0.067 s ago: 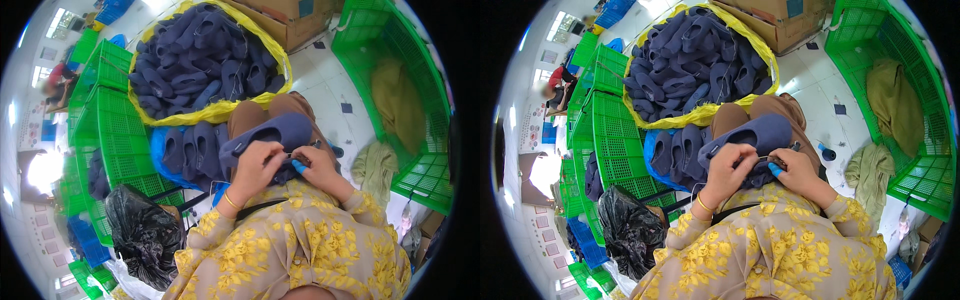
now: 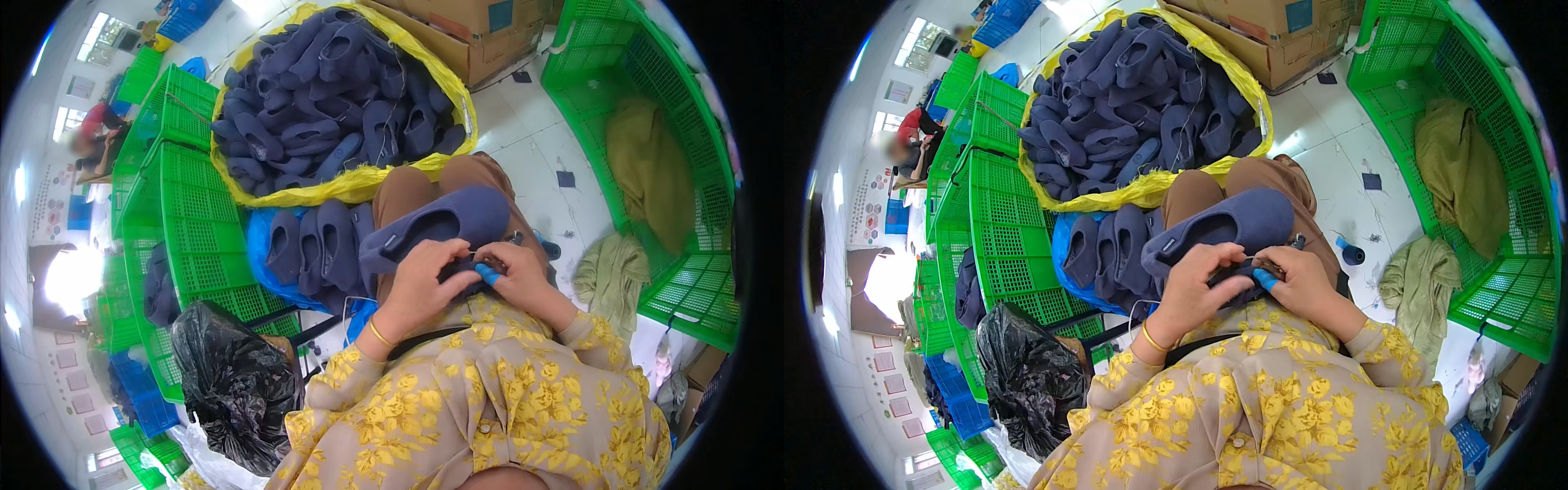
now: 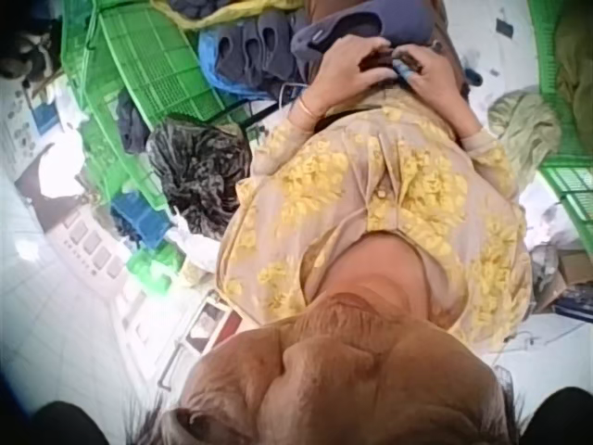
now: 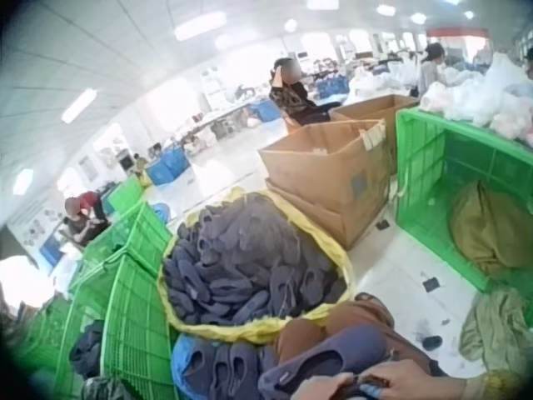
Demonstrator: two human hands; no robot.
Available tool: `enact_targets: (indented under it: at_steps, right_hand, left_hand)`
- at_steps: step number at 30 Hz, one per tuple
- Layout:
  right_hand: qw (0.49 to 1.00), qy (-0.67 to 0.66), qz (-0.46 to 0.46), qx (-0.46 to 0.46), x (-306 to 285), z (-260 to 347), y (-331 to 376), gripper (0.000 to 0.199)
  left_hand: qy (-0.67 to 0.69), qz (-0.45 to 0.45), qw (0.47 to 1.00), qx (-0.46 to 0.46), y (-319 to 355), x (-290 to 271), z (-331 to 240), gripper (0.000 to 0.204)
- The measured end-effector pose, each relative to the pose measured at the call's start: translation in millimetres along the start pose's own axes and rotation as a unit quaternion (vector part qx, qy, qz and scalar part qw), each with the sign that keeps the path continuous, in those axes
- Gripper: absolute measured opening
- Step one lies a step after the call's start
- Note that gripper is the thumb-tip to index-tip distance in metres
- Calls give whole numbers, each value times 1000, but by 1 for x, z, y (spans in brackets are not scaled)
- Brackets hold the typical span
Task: The person sits on the floor and uses a blue-handled tool to stitch the opening of a dark blue slipper. They repeatedly insert the tool, pull the thread, and adjust the slipper while working on a single item.
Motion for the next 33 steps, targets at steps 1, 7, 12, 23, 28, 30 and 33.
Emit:
enact_targets:
  at_steps: [1,7,12,23,28,30,33]
  right_hand:
    - [1000,-9,1,-16,0,4,0,20]
    - [988,-121,-93,10,-20,20,0,14]
    - [856,-459,-191,139,-45,8,1,14]
    - [890,-408,-158,127,-32,30,11,17]
    - [958,-262,-116,12,-37,31,13,22]
    - [951,-288,-107,31,-40,31,12,28]
    - [955,-276,-107,24,-45,29,9,31]
  left_hand:
    - [-45,55,997,2,3,2,1,37]
    - [-168,50,984,24,10,21,5,30]
    - [-114,78,990,16,5,16,6,26]
    - [424,55,842,-330,-24,15,-22,29]
    - [394,34,861,-319,-21,10,-16,21]
    - [358,40,887,-289,-20,8,-15,20]
    - [332,53,903,-269,-18,8,-16,19]
Point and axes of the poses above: each hand's wrist, its own y-axis away from the middle knuckle, its own x-axis out of the palm, z = x × y, the point moved 3 cm from there along -y, towards the middle knuckle, and after that the axes turned 5 degrees about -z, right-handed, at the moved point
